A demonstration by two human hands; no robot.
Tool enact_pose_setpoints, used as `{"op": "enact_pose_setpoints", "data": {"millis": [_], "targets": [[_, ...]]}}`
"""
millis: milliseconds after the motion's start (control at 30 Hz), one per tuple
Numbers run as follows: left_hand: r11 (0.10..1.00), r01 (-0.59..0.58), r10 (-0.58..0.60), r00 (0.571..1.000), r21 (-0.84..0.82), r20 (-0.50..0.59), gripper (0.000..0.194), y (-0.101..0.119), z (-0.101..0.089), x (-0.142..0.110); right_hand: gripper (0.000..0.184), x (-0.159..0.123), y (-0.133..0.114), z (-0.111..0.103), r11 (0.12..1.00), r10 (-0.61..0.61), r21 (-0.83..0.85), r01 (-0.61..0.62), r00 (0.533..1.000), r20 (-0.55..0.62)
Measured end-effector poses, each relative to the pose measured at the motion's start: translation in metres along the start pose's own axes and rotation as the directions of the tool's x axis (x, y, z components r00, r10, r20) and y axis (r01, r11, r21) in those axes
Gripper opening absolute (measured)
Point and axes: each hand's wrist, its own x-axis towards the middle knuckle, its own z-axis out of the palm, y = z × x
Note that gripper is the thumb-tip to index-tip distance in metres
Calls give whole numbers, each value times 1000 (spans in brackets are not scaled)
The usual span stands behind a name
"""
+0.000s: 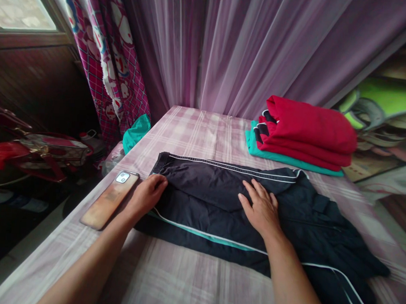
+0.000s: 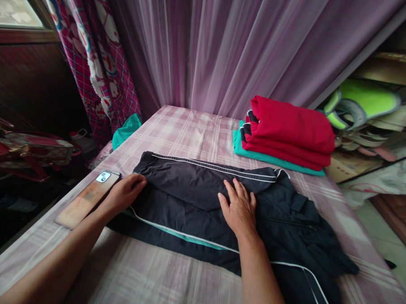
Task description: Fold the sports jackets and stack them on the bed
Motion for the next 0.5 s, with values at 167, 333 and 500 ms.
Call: {"op": "enact_pose_setpoints", "data": {"millis": [167, 333, 500], "targets": [[986, 149, -161, 967, -75, -196, 33, -4, -20, 6, 45, 0, 1, 2, 1000, -8, 17, 9, 999, -31], [934, 306, -221, 901, 186, -373, 33, -15, -41, 10, 45, 0, 2, 5, 1000, -18, 13, 18, 999, -48], [887, 119, 50, 936, 447, -348, 61, -8, -30, 8, 45, 0, 2, 5, 1000, -13, 7, 14, 999, -39]]}}
